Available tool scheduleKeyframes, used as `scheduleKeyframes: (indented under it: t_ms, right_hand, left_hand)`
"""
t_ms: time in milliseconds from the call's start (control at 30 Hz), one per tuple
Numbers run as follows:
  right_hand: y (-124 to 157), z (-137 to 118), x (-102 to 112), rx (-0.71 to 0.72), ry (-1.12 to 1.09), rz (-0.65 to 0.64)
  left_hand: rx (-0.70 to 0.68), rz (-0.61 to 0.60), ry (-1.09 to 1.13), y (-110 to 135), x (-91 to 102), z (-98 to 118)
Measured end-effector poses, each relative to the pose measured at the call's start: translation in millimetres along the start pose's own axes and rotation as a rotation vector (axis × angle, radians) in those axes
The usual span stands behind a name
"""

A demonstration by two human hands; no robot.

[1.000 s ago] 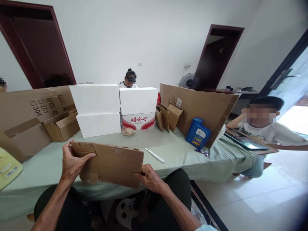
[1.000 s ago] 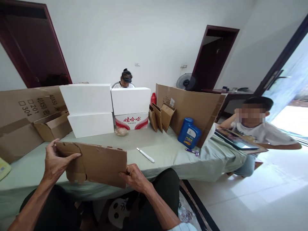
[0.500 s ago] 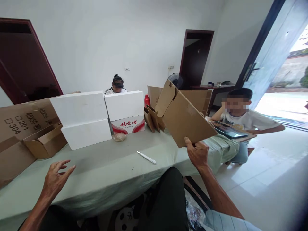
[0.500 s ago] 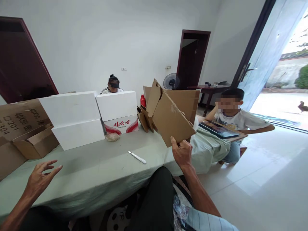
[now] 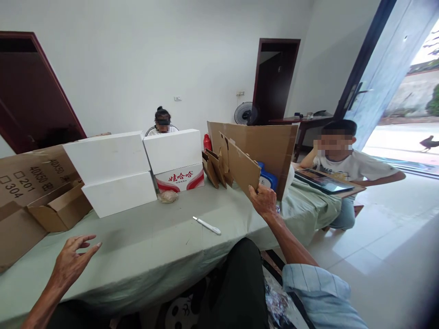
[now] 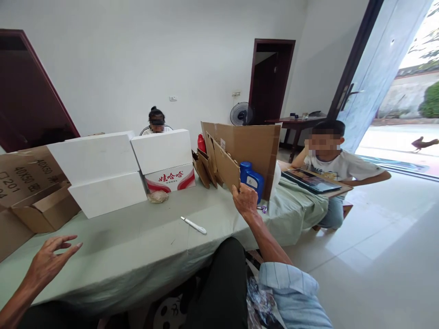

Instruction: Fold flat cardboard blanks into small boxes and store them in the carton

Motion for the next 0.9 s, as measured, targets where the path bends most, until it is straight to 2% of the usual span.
scheduleKeyframes:
  t_ms: [233,400,467,567,733,900]
  right_hand:
    - [-35,-3,-28,-0.057,0.094,-0.144]
    - [-62,-10,-55,-0.086,0.13,-0.225]
    - [-69,-13,-68,-0.089,0.14,-0.26]
    - [-78,-15,-88,-0.093,0.154,-0.309]
    - [-100,-13,-116,-0.111,0.168,-0.36]
    - [-126,-10,-147,-0.143,0.163,-0.388]
  left_hand:
    - [-0.007,-0.022,-0.027,-4,-13.3,-16]
    - [-0.038,-0.204,-0.1,12,-50.2,-26]
    - [-0.077,-0.235,-0.137,23,-65.6,-30]
    - [-0.118,-0.238,-0.166,37,-85.8,-38]
    - [-0.108,-0.25,-0.228,55,-114.4,-56]
    - [-0.039,-0.17,-0.344,63,-128.3,-78]
Point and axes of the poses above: each hand's wrist, its own y-axis away from the middle knuckle, its own x-axis out of the back of the hand, z = x × y, the point moved 6 cm from there along -y, towards the middle knuckle, and after that the axes turned 13 degrees about x, right-handed, at the moved point
